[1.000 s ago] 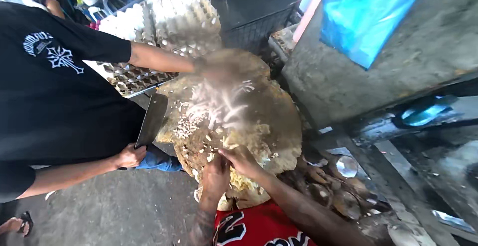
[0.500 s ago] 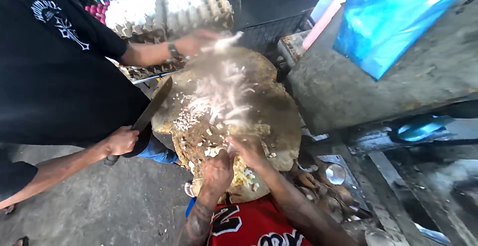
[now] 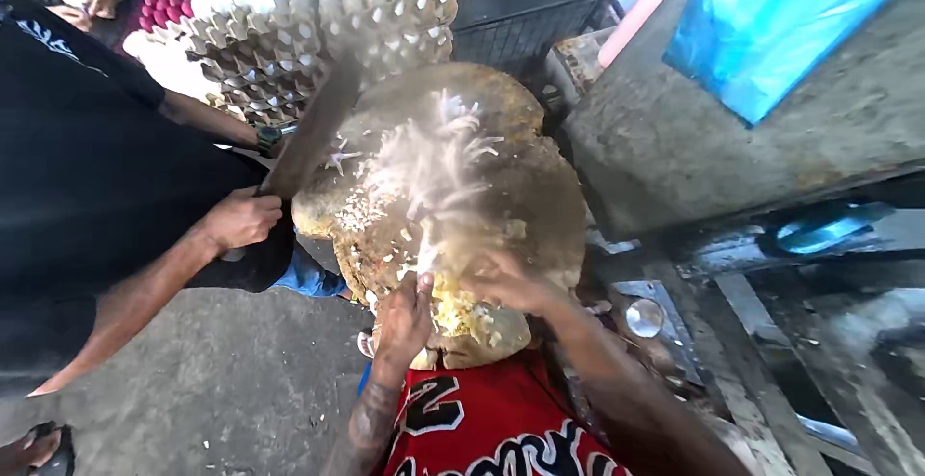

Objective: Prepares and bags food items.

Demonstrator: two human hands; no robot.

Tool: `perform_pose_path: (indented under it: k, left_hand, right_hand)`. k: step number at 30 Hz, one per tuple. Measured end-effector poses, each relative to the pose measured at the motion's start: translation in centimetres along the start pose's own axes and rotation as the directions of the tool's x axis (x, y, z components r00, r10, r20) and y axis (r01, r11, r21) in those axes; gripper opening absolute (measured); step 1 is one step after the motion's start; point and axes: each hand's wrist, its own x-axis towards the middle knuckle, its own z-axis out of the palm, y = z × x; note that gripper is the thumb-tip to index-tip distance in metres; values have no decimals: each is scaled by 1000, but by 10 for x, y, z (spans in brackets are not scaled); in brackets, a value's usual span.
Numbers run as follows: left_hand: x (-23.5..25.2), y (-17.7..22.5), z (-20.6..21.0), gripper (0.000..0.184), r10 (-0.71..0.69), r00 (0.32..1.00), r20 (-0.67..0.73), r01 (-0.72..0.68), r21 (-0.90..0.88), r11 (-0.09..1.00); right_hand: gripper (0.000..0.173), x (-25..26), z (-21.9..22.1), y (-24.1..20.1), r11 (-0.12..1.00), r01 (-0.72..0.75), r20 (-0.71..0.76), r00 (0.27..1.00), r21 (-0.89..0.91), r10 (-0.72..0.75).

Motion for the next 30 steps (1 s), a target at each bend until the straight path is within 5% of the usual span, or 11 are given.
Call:
perform_pose_path:
  k: [3, 5, 10, 11, 13, 15, 21, 25, 28, 30]
  left_hand:
    - [3, 2, 17, 50, 44, 995, 87, -39, -58, 998]
    - [6, 0, 23, 49, 27, 993, 114, -4, -199, 980]
    - [-2, 1, 26, 38, 1, 975, 221, 160, -709, 687]
    - [-3, 1, 27, 40, -3, 969, 249, 195, -752, 630]
    - [-3, 2, 27, 44, -5, 963, 269, 221, -779, 587]
    - [-1, 2, 29, 44, -3, 965, 264, 209, -755, 621]
    - [9, 2, 36, 41, 60, 976, 211, 12, -324, 946]
    - [11, 3, 30, 45, 81, 964, 252, -42, -156, 987]
    - [8, 3, 7, 43, 38, 990, 139, -13, -171, 985]
    - [15, 9, -7, 43, 50, 998, 29, -46, -119, 992]
  right_hand:
    - [19, 2, 39, 10, 942, 128, -135, 987, 310, -89]
    - [11, 4, 45, 14, 909, 221, -233, 962, 352, -144]
    - [10, 2, 14, 7, 877, 255, -532, 847, 407, 1]
    - [4, 0, 1, 9, 927, 193, -496, 868, 323, -8]
    - [46, -5, -21, 8, 1000, -26, -245, 969, -10, 23]
    - [74, -9, -23, 5, 973, -120, -125, 987, -199, 96]
    - [17, -18, 2, -3, 965, 167, -297, 949, 203, -102]
    - [20, -15, -6, 6, 976, 202, -476, 868, 85, -138]
    - [17, -16, -34, 11, 957, 238, -674, 736, 165, -67]
    - [18, -24, -45, 4, 972, 192, -615, 785, 139, -67]
